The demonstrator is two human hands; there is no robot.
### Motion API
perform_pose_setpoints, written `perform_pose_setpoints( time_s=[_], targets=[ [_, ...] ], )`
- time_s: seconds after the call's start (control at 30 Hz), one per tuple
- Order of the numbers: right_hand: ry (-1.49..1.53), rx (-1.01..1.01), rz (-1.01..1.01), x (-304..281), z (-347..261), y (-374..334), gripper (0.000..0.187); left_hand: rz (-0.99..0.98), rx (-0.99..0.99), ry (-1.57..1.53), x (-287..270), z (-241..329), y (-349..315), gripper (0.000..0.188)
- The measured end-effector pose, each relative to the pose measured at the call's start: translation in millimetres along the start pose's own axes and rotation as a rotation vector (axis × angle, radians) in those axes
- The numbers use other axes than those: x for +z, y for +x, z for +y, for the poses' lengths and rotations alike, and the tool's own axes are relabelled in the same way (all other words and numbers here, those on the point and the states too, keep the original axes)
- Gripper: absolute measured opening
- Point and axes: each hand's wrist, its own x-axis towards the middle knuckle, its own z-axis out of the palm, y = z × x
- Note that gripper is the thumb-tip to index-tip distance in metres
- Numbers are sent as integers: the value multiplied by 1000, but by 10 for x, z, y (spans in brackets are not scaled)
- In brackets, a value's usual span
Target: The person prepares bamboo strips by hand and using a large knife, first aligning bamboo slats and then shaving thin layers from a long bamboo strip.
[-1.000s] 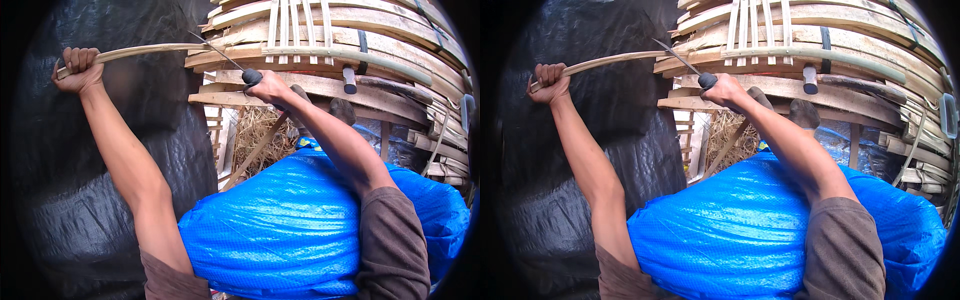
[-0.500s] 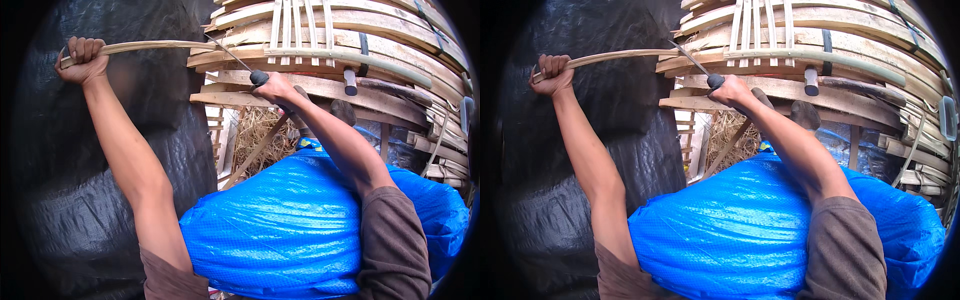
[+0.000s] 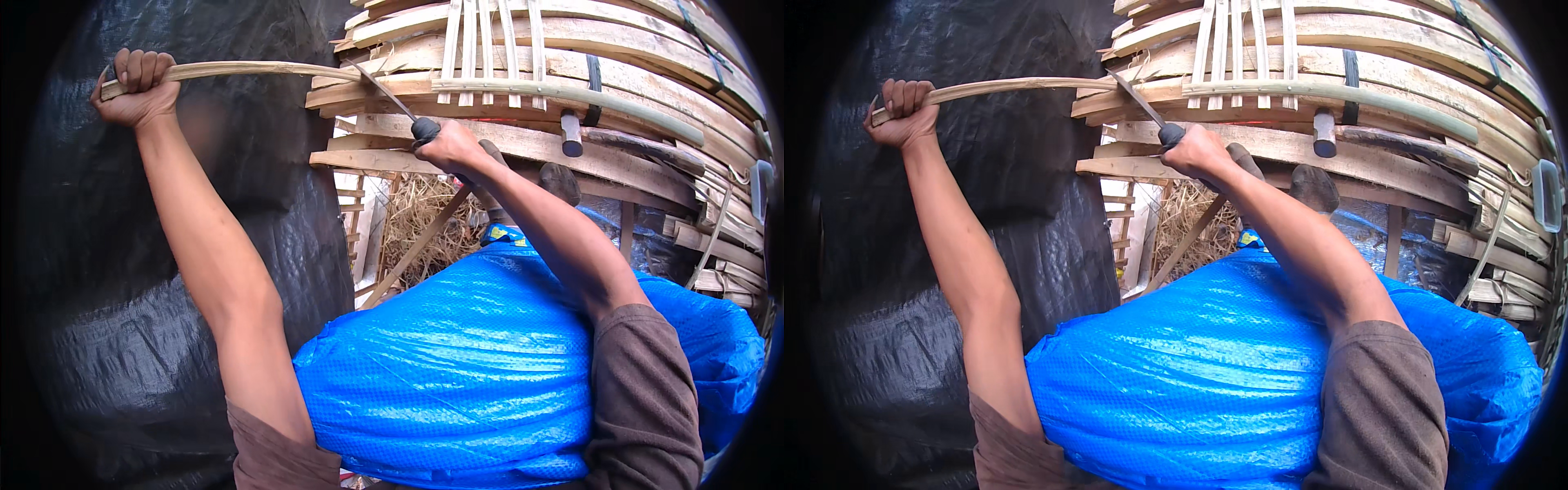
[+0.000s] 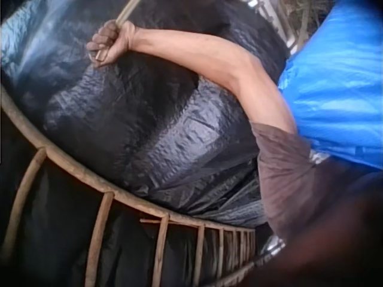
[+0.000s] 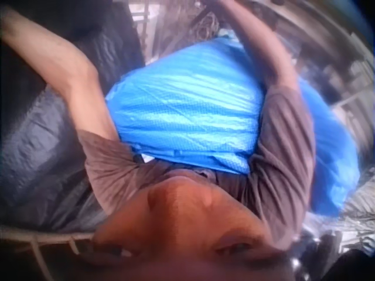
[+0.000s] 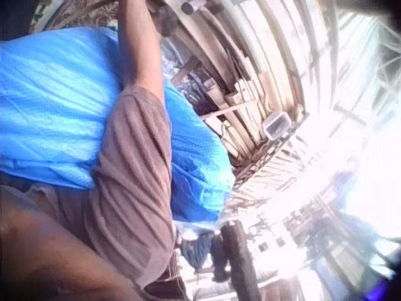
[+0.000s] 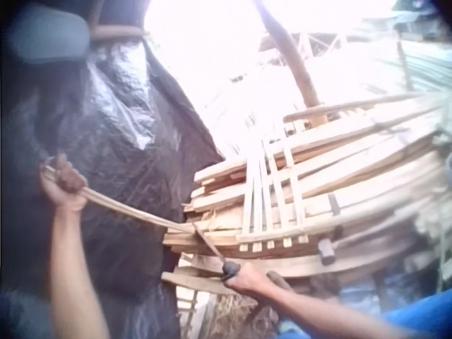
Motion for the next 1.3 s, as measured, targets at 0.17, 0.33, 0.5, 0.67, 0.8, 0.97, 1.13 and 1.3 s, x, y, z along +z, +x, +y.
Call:
perform_pose_setpoints(
  time_s=[0.17, 0.33, 0.5, 0.67, 0.8, 0.97, 1.13, 1.3],
  targets=[
    [35, -50, -56, -71, -362, 5, 46, 46, 7, 65, 142, -50, 36, 31],
    [-4, 1, -22, -14, 59, 9, 47, 37, 24, 32, 50, -31, 2, 31],
    [117, 93, -127, -118, -234, -73, 49, 100, 114, 56, -53, -42, -6, 31],
    [151, -123, -49, -17, -584, -154, 35, 186, 159, 130, 23, -75, 6, 30],
    [272, -272, -106, -19, -894, -319, 46, 253, 209, 152, -110, -50, -49, 28],
    [261, -366, -17, 198, -732, -261, 36, 288, 201, 120, -179, -18, -210, 26],
    [144, -105, -21, 164, -240, -47, 39, 260, 211, 87, -363, 28, -317, 26],
    [143, -117, -74, 12, -587, -178, 45, 356, 297, 165, -199, -44, -160, 33]
  ],
)
